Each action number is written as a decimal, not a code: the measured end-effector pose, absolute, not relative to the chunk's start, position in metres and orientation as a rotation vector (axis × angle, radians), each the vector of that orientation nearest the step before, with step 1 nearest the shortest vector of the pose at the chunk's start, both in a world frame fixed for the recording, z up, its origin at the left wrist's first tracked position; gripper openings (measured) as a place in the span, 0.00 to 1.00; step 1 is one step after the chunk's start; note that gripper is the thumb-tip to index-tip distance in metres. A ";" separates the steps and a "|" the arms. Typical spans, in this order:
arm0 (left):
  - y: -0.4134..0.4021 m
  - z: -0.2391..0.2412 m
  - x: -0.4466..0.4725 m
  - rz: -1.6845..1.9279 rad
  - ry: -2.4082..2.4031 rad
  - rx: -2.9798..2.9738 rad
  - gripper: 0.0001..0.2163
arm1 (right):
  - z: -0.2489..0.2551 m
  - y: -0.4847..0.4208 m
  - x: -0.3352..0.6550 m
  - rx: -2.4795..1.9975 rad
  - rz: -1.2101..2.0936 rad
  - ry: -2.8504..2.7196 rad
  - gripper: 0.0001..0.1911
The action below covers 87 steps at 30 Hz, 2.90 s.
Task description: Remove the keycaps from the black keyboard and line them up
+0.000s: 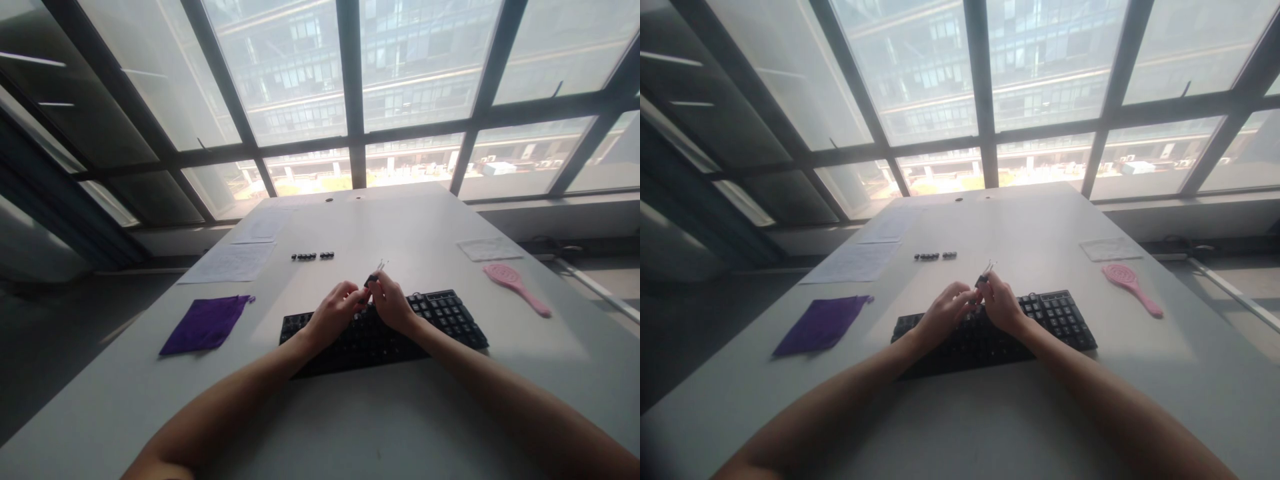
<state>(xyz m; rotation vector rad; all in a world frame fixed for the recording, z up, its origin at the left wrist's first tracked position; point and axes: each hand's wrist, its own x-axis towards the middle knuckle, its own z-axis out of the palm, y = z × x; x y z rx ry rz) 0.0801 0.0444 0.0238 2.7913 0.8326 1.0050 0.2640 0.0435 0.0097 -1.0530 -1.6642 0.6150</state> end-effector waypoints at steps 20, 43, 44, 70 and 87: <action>0.250 0.020 0.048 0.582 1.205 2.792 0.09 | 0.009 0.047 0.263 -1.062 0.741 -1.502 0.09; 0.286 0.004 0.040 0.437 1.355 2.524 0.11 | 0.009 0.047 0.264 -1.053 0.767 -1.543 0.10; 0.287 0.004 0.040 0.439 1.351 2.520 0.11 | 0.009 0.047 0.264 -1.053 0.768 -1.540 0.10; 0.058 0.050 0.090 0.621 1.189 2.708 0.11 | 0.019 0.056 0.281 -1.036 0.640 -1.369 0.11; 0.052 0.017 0.098 0.787 1.024 2.403 0.12 | 0.015 0.046 0.286 -0.988 0.624 -1.880 0.09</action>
